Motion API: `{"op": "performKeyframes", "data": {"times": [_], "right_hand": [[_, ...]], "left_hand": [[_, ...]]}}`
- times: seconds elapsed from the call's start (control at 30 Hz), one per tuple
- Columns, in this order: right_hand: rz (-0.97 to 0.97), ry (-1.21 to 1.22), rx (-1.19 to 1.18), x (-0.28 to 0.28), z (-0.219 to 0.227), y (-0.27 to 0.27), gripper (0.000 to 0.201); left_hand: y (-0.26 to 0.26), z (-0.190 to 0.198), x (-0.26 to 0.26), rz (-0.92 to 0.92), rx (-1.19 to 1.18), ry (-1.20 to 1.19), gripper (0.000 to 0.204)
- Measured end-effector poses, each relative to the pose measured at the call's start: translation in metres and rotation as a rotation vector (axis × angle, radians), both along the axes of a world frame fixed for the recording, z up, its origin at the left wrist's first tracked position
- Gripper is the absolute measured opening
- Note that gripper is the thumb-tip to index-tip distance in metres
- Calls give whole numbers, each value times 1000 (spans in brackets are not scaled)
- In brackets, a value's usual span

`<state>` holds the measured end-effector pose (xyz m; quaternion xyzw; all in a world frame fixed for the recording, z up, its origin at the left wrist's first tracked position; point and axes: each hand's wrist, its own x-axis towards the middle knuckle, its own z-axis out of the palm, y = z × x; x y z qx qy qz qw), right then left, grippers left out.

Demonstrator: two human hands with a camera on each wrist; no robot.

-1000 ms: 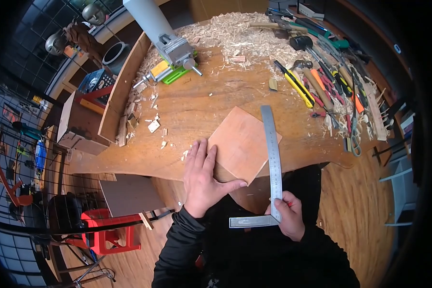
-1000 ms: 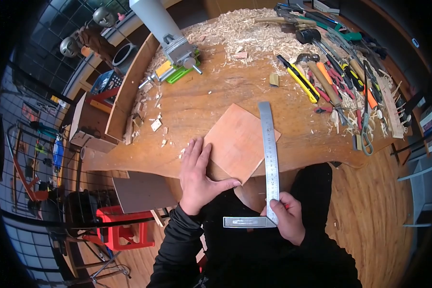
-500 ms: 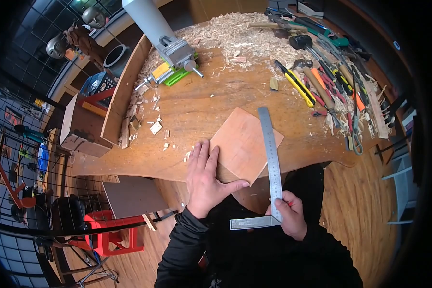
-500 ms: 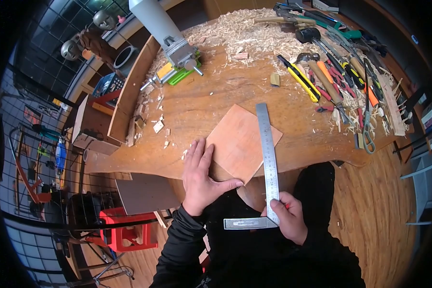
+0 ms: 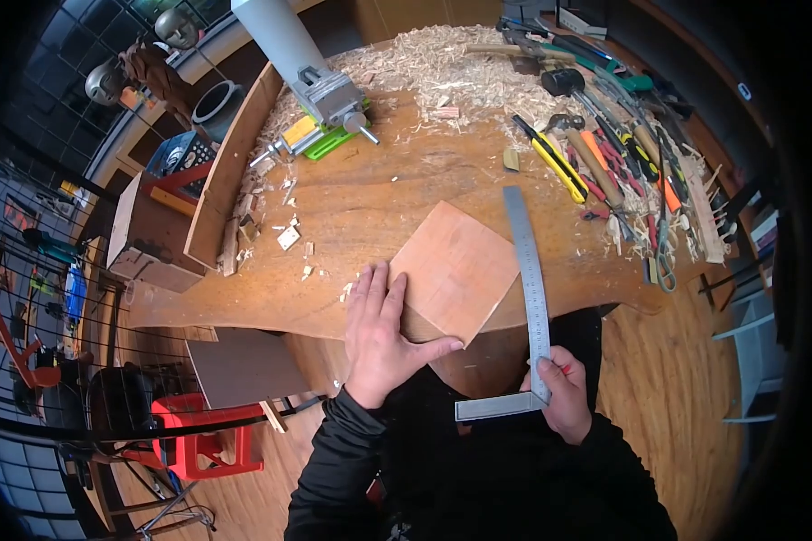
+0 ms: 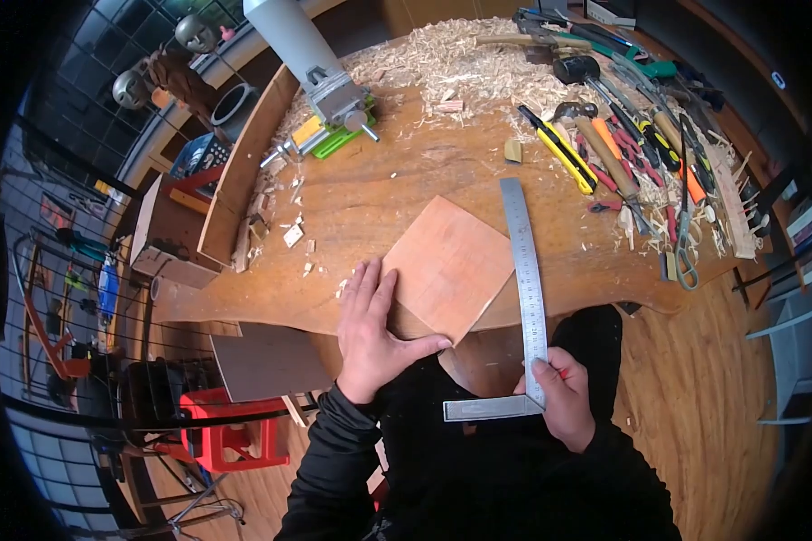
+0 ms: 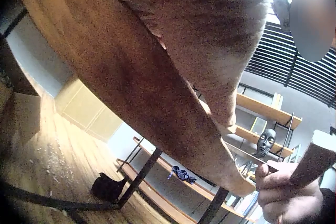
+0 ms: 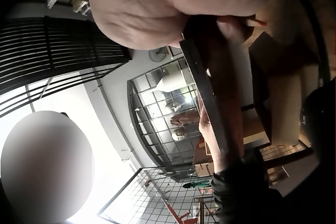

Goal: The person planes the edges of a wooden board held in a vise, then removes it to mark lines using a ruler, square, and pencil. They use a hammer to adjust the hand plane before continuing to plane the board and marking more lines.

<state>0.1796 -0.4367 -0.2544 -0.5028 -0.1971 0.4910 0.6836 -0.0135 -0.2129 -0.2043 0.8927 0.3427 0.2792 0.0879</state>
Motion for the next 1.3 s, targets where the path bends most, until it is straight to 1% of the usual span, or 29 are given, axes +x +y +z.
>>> {"op": "performKeyframes", "data": {"times": [0.17,0.23,0.37,0.8,1.1,1.3], "right_hand": [[-3,3,-12,0,-2,-8,19],[-6,50,-32,-3,-3,-9,18],[6,55,-39,-4,-5,-9,18],[34,25,-35,-3,-5,-7,19],[2,-11,-36,4,-2,-1,20],[9,13,-35,7,-1,-2,19]], "left_hand": [[0,2,0,3,-22,-7,115],[0,2,0,-23,15,-4,112],[0,3,0,-16,12,-4,111],[-1,7,-1,-3,15,-9,109],[-1,6,-1,-8,11,-5,111],[-1,5,-1,-3,21,3,112]]}}
